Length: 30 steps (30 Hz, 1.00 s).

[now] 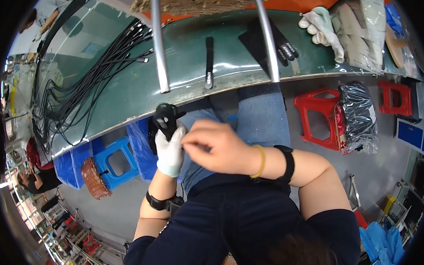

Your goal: The person picks up a cable and a strap, winds the cable around the metal rods of a machine, and secures the coiled cable with the strap by hand. This process is repeated for additional cables and straps.

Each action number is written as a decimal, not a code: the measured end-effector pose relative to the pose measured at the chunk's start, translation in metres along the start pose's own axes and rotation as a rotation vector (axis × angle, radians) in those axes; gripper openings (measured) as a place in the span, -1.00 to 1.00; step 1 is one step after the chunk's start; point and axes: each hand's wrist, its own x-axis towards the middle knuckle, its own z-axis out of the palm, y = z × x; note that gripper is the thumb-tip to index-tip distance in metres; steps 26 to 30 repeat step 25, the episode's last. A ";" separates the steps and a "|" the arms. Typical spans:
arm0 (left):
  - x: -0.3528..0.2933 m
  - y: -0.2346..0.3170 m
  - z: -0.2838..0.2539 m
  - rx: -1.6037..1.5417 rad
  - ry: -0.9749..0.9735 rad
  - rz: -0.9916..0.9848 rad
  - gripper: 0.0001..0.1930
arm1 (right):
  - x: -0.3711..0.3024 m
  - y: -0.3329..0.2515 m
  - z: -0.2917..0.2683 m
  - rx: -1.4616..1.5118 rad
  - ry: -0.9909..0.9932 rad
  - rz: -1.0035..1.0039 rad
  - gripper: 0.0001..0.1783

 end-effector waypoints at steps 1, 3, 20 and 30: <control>-0.003 0.007 -0.002 -0.432 -0.129 -0.263 -0.85 | 0.002 -0.002 -0.007 -0.055 0.010 -0.058 -0.85; -0.003 0.013 -0.004 -0.574 -0.267 -0.310 -0.86 | 0.011 0.004 -0.010 0.024 0.044 0.006 -0.87; -0.005 0.026 -0.004 -0.747 -0.234 -0.198 -0.75 | 0.018 0.024 0.000 0.053 0.077 0.176 -0.94; -0.007 0.029 -0.009 -0.845 -0.407 -0.032 -0.66 | 0.014 0.021 0.001 -0.002 0.060 -0.094 -0.92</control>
